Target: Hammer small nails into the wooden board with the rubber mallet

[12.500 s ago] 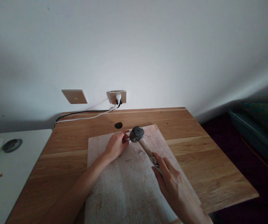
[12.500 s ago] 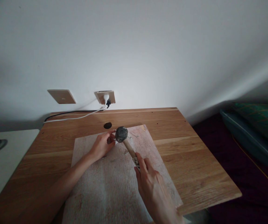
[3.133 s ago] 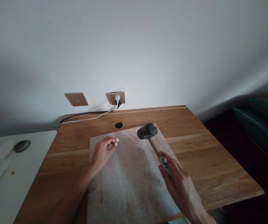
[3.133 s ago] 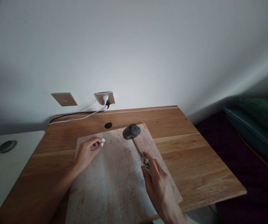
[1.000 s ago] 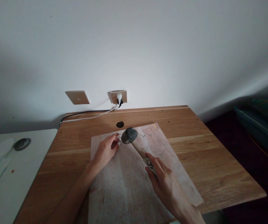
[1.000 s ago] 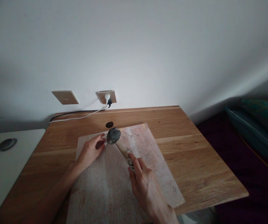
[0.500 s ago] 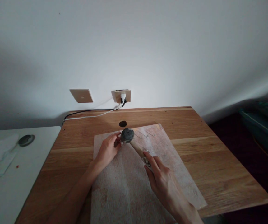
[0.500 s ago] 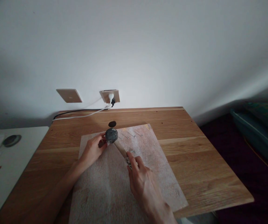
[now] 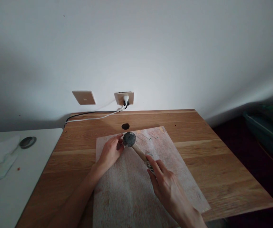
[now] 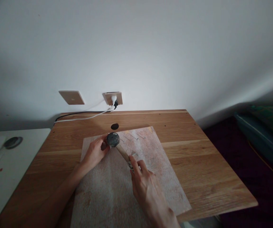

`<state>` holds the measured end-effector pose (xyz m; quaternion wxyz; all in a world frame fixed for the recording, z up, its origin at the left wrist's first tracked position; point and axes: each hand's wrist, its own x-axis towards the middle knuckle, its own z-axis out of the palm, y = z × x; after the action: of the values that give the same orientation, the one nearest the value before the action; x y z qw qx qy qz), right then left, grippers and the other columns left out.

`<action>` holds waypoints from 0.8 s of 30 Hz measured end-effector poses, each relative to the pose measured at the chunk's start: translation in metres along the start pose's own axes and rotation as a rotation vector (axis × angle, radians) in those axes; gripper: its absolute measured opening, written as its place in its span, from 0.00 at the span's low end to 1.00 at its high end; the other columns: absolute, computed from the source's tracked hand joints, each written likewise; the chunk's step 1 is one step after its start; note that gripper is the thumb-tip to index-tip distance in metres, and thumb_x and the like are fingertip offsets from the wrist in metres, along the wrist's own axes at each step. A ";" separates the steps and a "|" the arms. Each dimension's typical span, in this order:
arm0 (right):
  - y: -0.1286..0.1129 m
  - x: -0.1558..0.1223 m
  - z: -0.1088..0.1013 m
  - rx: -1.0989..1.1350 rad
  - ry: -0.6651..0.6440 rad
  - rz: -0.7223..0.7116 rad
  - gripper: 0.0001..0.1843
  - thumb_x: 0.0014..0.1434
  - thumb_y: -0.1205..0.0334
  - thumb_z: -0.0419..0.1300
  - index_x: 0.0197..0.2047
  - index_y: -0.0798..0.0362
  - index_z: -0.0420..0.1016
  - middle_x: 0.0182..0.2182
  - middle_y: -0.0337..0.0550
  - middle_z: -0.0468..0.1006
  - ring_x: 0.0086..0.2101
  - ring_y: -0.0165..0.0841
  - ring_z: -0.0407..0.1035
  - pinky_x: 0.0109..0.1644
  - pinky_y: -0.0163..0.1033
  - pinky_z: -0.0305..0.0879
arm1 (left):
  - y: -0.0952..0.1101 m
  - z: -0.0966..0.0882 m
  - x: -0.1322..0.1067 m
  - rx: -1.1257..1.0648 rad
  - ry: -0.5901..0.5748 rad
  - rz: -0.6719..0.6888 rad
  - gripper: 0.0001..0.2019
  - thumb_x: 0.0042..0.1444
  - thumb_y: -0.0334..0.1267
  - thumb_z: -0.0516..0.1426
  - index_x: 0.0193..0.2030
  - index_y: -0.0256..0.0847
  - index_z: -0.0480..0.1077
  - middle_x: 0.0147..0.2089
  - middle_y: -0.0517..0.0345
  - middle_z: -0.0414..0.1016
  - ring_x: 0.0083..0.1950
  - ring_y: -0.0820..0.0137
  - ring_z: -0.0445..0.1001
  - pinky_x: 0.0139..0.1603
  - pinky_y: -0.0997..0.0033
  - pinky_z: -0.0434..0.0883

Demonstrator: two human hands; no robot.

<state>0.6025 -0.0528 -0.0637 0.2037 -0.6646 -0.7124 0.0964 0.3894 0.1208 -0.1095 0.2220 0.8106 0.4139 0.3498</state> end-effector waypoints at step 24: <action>-0.001 -0.002 -0.001 0.065 0.020 0.003 0.22 0.75 0.63 0.46 0.68 0.50 0.63 0.43 0.50 0.81 0.29 0.39 0.80 0.30 0.42 0.77 | -0.005 0.003 -0.001 0.002 -0.015 0.018 0.26 0.53 0.22 0.60 0.60 0.42 0.72 0.47 0.52 0.83 0.48 0.61 0.82 0.51 0.59 0.78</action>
<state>0.6024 -0.0549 -0.0627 0.2322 -0.6597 -0.7057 0.1132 0.3887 0.1227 -0.1150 0.2210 0.8171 0.4051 0.3455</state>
